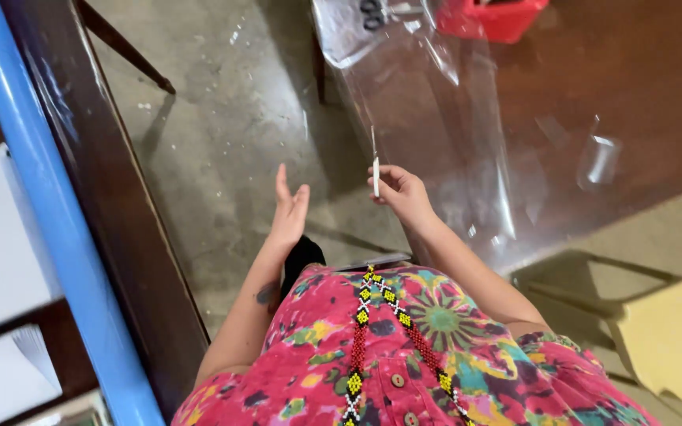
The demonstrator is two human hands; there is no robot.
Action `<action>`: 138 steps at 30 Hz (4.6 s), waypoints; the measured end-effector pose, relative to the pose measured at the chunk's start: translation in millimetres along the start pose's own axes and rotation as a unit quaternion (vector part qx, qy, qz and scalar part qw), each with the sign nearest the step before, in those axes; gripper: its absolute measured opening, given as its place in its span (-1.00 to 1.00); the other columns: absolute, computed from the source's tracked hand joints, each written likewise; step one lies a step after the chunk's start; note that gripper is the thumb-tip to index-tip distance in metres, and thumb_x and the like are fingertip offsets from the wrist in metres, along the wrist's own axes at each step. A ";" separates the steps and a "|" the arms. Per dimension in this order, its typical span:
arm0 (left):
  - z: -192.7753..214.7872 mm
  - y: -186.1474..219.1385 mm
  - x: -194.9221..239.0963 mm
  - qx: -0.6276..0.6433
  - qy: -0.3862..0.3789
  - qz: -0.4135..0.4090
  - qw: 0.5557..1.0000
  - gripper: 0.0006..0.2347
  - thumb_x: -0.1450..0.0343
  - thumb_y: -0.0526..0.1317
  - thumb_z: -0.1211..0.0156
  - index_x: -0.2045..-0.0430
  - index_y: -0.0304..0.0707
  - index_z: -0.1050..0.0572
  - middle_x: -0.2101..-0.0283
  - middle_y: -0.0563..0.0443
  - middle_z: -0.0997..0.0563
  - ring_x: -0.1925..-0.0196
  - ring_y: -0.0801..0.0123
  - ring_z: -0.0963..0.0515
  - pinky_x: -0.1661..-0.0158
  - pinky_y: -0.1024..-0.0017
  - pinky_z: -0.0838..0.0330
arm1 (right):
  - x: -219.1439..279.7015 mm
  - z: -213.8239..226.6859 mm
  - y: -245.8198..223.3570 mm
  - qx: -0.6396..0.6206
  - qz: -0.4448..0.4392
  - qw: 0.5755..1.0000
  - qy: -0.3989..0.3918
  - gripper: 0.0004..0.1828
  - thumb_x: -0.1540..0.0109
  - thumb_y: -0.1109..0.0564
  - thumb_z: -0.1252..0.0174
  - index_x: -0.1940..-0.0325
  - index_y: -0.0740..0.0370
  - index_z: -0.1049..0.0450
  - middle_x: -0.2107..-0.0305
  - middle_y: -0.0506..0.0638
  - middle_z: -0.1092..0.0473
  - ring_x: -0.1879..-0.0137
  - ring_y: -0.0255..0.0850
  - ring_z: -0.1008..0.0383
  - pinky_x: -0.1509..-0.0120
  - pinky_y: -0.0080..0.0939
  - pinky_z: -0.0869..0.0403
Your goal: The person wraps a book with clear plastic film on a wooden table. They use a tape dispenser to secure the film and scissors to trim the excess plastic from the edges. The person then places the wrapped book on a stack of other books.
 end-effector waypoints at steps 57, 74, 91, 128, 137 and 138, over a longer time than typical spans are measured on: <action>145.2 137.7 -1238.2 -0.552 -0.500 -0.398 0.536 -0.64 -0.65 -0.04 -0.05 -0.40 0.19 -0.35 -0.40 0.03 -0.47 -0.32 0.04 -0.50 -0.25 0.11 -0.45 | -918.8 -72.2 -227.6 0.302 0.027 0.840 0.450 -0.83 -0.30 0.14 -0.22 0.05 0.18 -0.62 0.20 0.12 -0.50 0.15 -0.06 -0.58 0.06 -0.17 -0.57; 93.7 128.4 -1094.5 -0.423 -0.415 -0.624 0.510 -0.59 -0.41 -0.21 -0.14 -0.20 -0.17 -0.45 -0.14 -0.22 -0.59 0.11 -0.32 -0.66 0.40 0.14 -0.58 | -984.7 -99.6 -124.5 -0.025 0.028 0.929 0.368 -0.46 -0.24 0.11 -0.32 -0.28 0.25 -0.40 0.08 0.02 -0.51 0.02 -0.20 -0.54 -0.03 -0.17 -0.56; 32.9 86.1 -949.2 -0.073 -0.428 -0.360 0.826 -0.44 -0.51 -0.29 -0.14 -0.38 -0.51 -0.05 -0.40 -0.53 -0.06 -0.45 -0.31 -0.15 -0.42 0.04 -0.12 | -653.0 -95.8 -101.7 -0.150 0.269 0.552 0.775 -0.80 -0.44 0.16 -0.16 -0.13 0.27 -0.43 0.14 -0.14 -0.43 0.05 -0.40 -0.38 -0.07 -0.33 -0.42; -61.7 53.0 -899.3 -0.396 -0.587 -0.560 0.431 -0.37 -0.43 0.21 -0.14 -0.45 0.29 -0.20 -0.54 -0.27 -0.01 -0.55 -0.06 0.00 -0.42 -0.19 0.25 | -443.3 -25.2 -17.7 -0.246 0.133 0.637 0.718 -0.58 -0.46 -0.04 -0.04 -0.26 0.32 -0.42 -0.02 0.01 -0.53 -0.08 -0.24 -0.54 -0.18 -0.20 -0.52; -41.2 70.6 -1043.3 -0.459 -0.533 -0.491 0.515 -0.47 -0.48 0.01 -0.21 -0.40 0.08 -0.30 -0.48 -0.33 -0.11 -0.53 -0.17 -0.02 -0.36 -0.34 0.25 | -613.1 38.3 -3.2 -0.242 0.076 0.628 0.736 -0.62 -0.46 -0.07 0.00 -0.22 0.23 -0.38 0.06 0.04 -0.50 -0.03 -0.21 -0.48 -0.14 -0.15 -0.52; -40.4 72.0 -1043.9 -0.460 -0.531 -0.491 0.515 -0.47 -0.48 0.01 -0.21 -0.40 0.08 -0.30 -0.48 -0.33 -0.11 -0.53 -0.17 -0.02 -0.36 -0.34 0.25 | -633.2 42.1 -8.3 -0.243 0.077 0.629 0.735 -0.62 -0.46 -0.07 0.00 -0.22 0.23 -0.38 0.06 0.04 -0.50 -0.03 -0.21 -0.48 -0.14 -0.15 -0.52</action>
Point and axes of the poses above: each hand's wrist, its own x-axis away from the middle knuckle, its own z-axis out of the back of the hand, y = z × x, the point moved 2 cm from there along -x, towards the middle knuckle
